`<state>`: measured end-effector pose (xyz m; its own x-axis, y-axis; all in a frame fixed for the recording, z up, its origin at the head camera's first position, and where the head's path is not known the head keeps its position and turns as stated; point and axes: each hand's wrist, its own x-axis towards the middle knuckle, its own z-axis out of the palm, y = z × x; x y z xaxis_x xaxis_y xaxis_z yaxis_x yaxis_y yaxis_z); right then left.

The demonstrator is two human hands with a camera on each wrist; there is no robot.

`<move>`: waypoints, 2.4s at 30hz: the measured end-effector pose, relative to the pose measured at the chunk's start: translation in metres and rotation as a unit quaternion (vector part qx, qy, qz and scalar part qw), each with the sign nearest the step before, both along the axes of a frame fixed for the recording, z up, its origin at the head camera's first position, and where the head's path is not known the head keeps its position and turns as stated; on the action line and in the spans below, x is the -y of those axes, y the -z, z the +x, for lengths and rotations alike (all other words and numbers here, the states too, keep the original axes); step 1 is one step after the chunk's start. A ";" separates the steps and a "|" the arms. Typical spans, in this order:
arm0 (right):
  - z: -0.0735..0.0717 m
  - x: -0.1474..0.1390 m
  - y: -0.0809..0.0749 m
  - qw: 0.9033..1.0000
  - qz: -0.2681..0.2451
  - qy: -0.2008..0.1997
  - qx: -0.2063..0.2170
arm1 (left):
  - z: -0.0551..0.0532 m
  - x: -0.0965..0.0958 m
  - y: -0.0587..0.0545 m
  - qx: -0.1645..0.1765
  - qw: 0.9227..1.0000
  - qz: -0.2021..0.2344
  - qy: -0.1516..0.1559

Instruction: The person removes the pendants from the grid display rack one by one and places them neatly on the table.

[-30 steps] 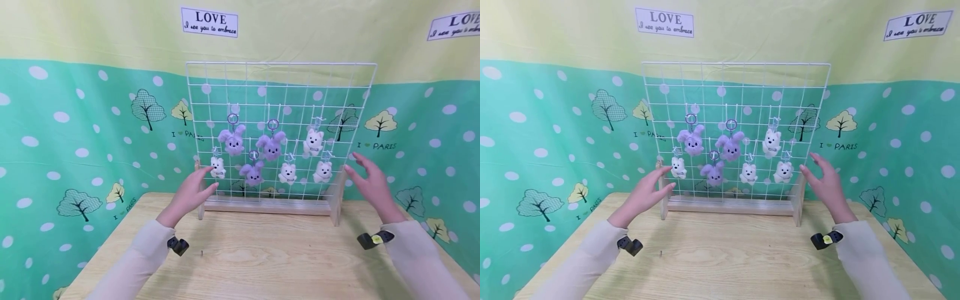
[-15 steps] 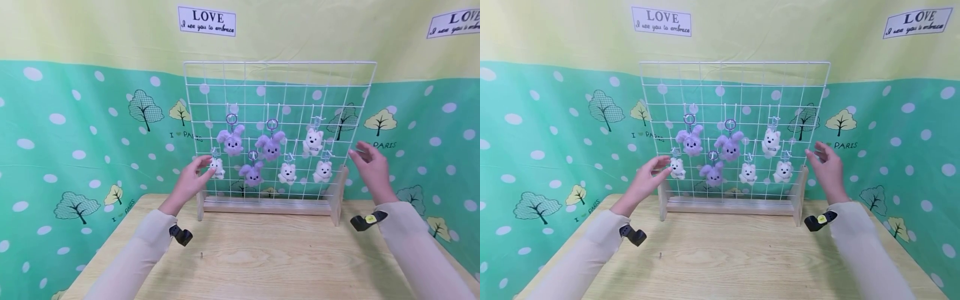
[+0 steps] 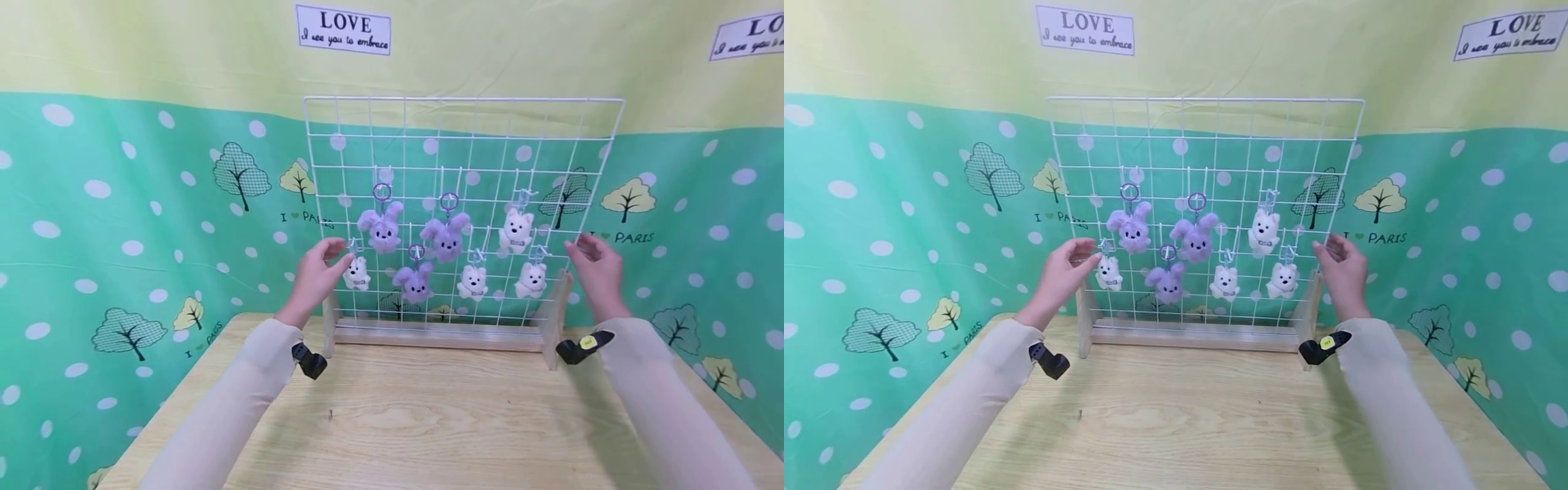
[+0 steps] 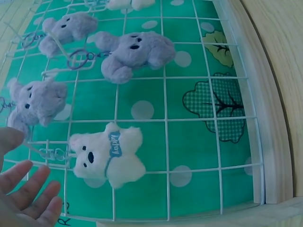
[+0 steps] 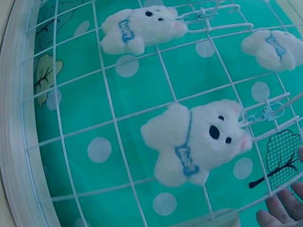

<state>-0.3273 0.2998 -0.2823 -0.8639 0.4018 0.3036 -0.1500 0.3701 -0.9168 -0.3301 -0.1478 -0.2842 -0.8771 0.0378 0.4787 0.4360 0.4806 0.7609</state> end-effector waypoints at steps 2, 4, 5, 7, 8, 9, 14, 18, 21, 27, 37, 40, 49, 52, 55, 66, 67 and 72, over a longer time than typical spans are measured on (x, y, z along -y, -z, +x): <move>-0.002 0.001 0.001 1.000 -0.013 0.006 0.006 | -0.002 -0.002 0.000 0.000 1.000 0.001 -0.003; -0.004 0.002 0.002 1.000 -0.024 0.013 0.008 | -0.004 -0.005 -0.001 -0.003 1.000 0.003 -0.007; -0.005 0.003 0.002 0.999 -0.036 0.016 0.008 | -0.006 -0.006 0.000 -0.006 1.000 0.001 -0.010; -0.007 0.004 0.003 0.998 -0.059 0.020 0.008 | -0.008 -0.008 0.000 -0.013 1.000 -0.001 -0.015; -0.008 0.005 0.003 0.997 -0.069 0.021 0.007 | -0.009 -0.009 0.001 -0.015 1.000 -0.001 -0.018; -0.009 0.006 0.003 0.996 -0.083 0.019 0.006 | -0.009 -0.010 0.001 -0.017 1.000 -0.002 -0.021; -0.014 0.008 0.005 0.991 -0.129 0.008 -0.019 | -0.012 -0.011 0.003 -0.020 0.999 0.004 -0.037; -0.016 0.010 0.009 0.989 -0.141 0.006 -0.044 | -0.015 -0.012 0.003 -0.029 0.999 0.011 -0.043; -0.018 0.011 0.011 0.988 -0.143 0.008 -0.056 | -0.017 -0.013 0.004 -0.033 0.998 0.019 -0.048; -0.022 0.014 0.014 0.982 -0.174 0.016 -0.072 | -0.019 -0.016 0.005 -0.036 0.997 0.034 -0.063; -0.024 0.014 0.017 0.976 -0.199 0.039 -0.075 | -0.018 -0.020 0.004 -0.033 0.995 0.058 -0.080; -0.023 0.014 0.017 0.980 -0.183 0.042 -0.065 | -0.018 -0.020 0.004 -0.035 0.994 0.059 -0.085; -0.027 0.014 0.020 0.977 -0.192 0.051 -0.075 | -0.021 -0.024 0.007 -0.042 0.992 0.055 -0.103; -0.027 0.014 0.021 0.979 -0.184 0.056 -0.073 | -0.022 -0.027 0.008 -0.041 0.991 0.054 -0.120; -0.028 0.014 0.023 0.979 -0.183 0.056 -0.073 | -0.022 -0.029 0.010 -0.042 0.989 0.057 -0.133; -0.029 0.013 0.025 0.982 -0.162 0.067 -0.069 | -0.026 -0.038 0.012 -0.051 0.982 0.088 -0.159; -0.029 0.013 0.025 0.984 -0.152 0.069 -0.068 | -0.027 -0.038 0.012 -0.050 0.982 0.091 -0.160; -0.030 0.013 0.026 0.985 -0.145 0.069 -0.066 | -0.029 -0.039 0.014 -0.051 0.980 0.104 -0.159</move>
<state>-0.3572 0.2867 -0.3084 -0.7560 0.5990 0.2641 -0.2411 0.1203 -0.9630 -0.3590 -0.1089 -0.2980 -0.7754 -0.3380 0.5334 0.3683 0.4441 0.8168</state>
